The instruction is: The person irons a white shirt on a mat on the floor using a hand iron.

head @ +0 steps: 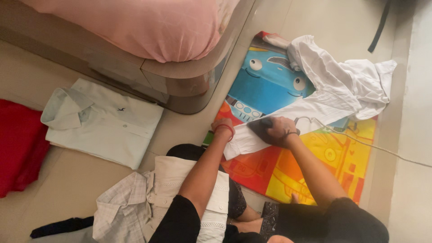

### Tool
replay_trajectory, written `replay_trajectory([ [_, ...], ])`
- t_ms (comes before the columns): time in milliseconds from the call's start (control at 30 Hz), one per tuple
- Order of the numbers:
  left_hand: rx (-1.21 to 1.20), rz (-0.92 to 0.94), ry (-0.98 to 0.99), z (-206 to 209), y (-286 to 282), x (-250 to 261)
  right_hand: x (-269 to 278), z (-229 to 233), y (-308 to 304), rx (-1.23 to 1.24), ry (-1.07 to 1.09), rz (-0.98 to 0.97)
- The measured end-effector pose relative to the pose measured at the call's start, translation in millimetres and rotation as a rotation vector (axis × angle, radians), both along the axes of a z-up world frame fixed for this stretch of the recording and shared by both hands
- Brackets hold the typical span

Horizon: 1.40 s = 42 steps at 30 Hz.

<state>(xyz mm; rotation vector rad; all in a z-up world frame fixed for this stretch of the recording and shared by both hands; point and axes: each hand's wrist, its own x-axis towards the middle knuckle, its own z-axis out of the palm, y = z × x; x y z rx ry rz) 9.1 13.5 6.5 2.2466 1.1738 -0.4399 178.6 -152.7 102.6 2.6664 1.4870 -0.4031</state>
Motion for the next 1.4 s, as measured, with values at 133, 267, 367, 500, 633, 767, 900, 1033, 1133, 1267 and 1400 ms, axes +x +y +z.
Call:
replay_trajectory([
  [133,0.037,0.023,-0.036,-3.8,-2.7,-0.5,-2.1,2.9,-1.8,0.074,0.051,-0.022],
  [267,0.023,0.02,-0.048,4.5,-3.3,-3.7,-15.7,9.3,-6.4,0.08,0.061,0.068],
  [367,0.004,0.025,-0.031,10.1,-2.9,-5.3,-19.0,10.9,-4.2,0.088,0.073,0.127],
  [500,0.014,0.036,-0.022,10.3,-1.8,-3.7,-17.5,7.4,1.9,0.083,0.011,0.049],
  [633,0.004,0.063,-0.036,8.3,-0.6,-2.2,-24.2,2.5,-4.7,0.102,0.038,0.036],
  [767,0.006,0.055,-0.038,7.6,-2.9,-5.0,-19.3,-11.8,0.7,0.079,-0.025,0.074],
  [900,-0.006,0.057,-0.034,11.0,0.0,-4.9,-20.2,-12.3,6.3,0.065,-0.013,-0.047],
  [1033,0.012,0.084,-0.058,7.9,-1.0,-1.8,-26.4,-7.2,-2.3,0.091,0.055,0.104],
  [1133,0.012,0.076,-0.039,4.9,0.8,-3.6,-25.5,-11.5,6.8,0.091,-0.022,0.053],
  [1267,-0.016,0.067,-0.02,2.6,3.0,-1.7,-28.2,-17.1,9.9,0.114,-0.027,-0.194],
  [1400,0.035,0.063,-0.047,4.4,1.0,-3.2,-31.2,-21.8,7.7,0.122,-0.025,-0.33],
])
